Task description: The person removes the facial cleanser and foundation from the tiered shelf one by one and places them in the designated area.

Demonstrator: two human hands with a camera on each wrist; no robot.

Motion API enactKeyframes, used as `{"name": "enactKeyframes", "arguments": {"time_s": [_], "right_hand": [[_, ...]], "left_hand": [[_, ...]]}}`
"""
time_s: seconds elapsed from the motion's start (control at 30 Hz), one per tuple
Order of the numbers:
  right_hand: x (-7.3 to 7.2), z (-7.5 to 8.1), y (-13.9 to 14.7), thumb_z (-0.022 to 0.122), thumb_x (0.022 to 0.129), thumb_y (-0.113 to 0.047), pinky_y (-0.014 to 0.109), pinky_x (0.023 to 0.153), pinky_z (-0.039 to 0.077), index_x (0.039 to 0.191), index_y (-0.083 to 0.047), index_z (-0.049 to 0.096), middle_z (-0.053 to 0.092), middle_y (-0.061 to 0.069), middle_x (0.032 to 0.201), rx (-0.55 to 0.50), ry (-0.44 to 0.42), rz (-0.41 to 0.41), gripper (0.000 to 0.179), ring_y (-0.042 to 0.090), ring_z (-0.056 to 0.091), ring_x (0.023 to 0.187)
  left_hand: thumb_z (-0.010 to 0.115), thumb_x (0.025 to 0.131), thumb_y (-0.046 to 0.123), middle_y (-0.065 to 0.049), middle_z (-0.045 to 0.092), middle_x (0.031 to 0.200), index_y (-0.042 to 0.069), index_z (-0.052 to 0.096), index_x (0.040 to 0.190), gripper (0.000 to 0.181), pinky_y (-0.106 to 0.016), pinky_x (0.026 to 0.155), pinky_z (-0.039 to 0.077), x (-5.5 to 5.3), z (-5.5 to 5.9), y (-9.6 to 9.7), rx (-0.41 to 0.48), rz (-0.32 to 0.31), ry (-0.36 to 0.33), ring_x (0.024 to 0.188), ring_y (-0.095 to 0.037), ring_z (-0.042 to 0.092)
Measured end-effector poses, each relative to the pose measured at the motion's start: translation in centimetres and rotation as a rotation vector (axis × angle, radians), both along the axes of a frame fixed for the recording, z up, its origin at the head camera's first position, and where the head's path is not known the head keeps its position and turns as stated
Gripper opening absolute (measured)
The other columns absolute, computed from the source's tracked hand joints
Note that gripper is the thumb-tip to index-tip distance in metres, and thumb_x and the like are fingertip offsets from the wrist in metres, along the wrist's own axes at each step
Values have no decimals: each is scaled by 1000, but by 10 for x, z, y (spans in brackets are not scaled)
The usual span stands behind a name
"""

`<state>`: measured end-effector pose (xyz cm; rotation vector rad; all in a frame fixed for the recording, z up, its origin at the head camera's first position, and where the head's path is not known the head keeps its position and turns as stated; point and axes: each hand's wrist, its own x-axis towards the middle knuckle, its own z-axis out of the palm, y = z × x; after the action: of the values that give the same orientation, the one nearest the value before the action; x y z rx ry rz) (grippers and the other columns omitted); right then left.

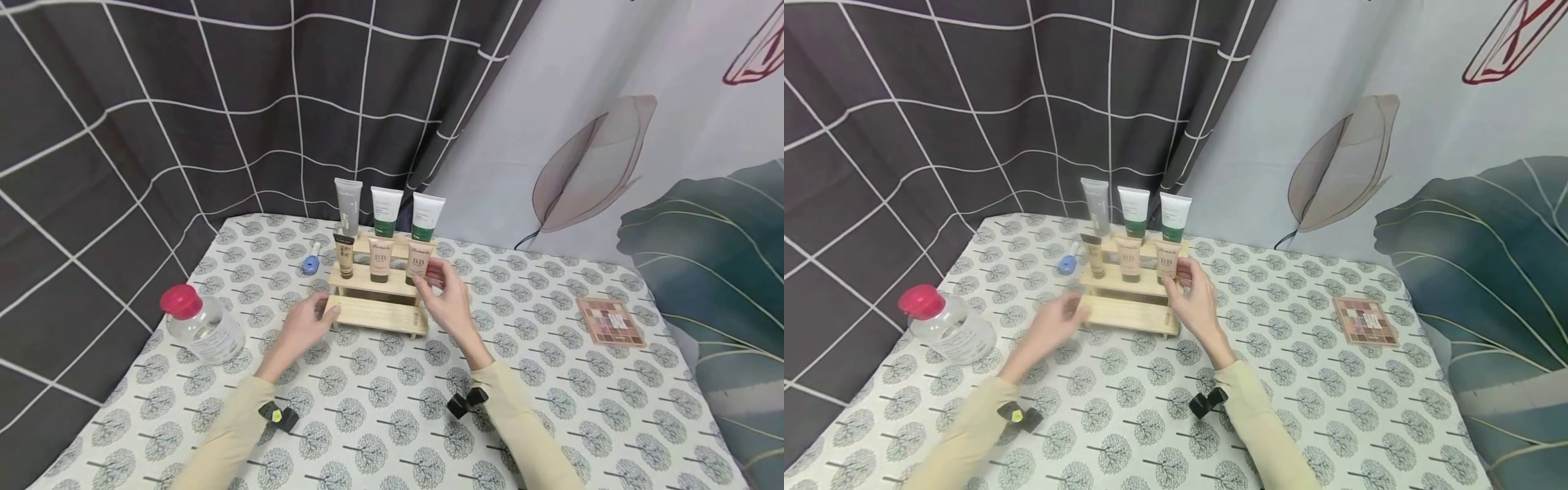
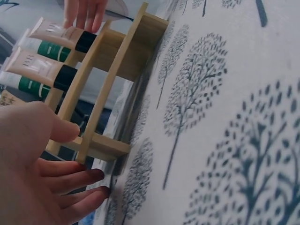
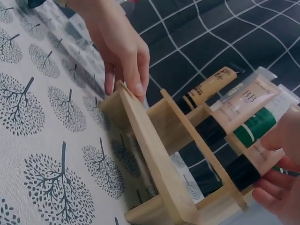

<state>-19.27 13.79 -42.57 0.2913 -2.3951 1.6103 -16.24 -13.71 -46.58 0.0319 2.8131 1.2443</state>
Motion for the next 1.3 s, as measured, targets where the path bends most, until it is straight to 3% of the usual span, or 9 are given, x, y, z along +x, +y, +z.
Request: {"name": "enactKeyframes", "arguments": {"time_s": [0.4, 0.6, 0.83, 1.03, 1.13, 1.3], "right_hand": [[-6, -11, -2, 72, 91, -3, 45, 91, 63, 118, 7, 60, 70, 26, 110, -4, 133, -64, 31, 39, 71, 97], [-6, -14, 2, 72, 91, -2, 37, 88, 64, 117, 8, 60, 70, 26, 109, -42, 136, -67, 31, 36, 71, 95], [-2, -11, 8, 69, 91, 6, 37, 90, 64, 118, 15, 56, 67, 33, 112, -72, 107, -82, 31, 44, 69, 98], [1, -10, 21, 70, 91, 2, 12, 83, 58, 118, 11, 58, 67, 27, 110, -100, 58, -84, 31, 19, 67, 90], [4, -11, 28, 71, 92, 0, 12, 82, 59, 118, 9, 58, 67, 26, 110, -120, 29, -72, 31, 10, 65, 88], [14, -6, 38, 70, 93, -3, 11, 81, 58, 120, 7, 58, 66, 24, 112, -106, -47, -68, 32, 7, 64, 89]], "left_hand": [[70, 95, 31, -21, 69, 128, 3, 61, 131, 47, -58, 109, 48, 2, -9, 10, -1, 106, 44, 120, -40, 64], [74, 92, 28, -20, 71, 123, 2, 65, 126, 44, -53, 104, 53, 1, -11, 14, 42, 146, 73, 113, -38, 69], [75, 91, 23, -21, 73, 118, 0, 66, 124, 41, -47, 98, 59, 1, -15, 13, 127, 160, 78, 108, -35, 71], [76, 91, 22, -22, 74, 112, -1, 66, 124, 41, -44, 89, 63, 1, -16, 11, 149, 156, 109, 98, -32, 73], [76, 91, 21, -22, 74, 111, -2, 66, 125, 42, -40, 83, 64, 1, -17, 10, 171, 156, 106, 95, -31, 73], [75, 91, 20, -23, 74, 113, -1, 65, 126, 42, -30, 73, 65, 2, -18, 9, 200, 172, 94, 91, -28, 74]]}}
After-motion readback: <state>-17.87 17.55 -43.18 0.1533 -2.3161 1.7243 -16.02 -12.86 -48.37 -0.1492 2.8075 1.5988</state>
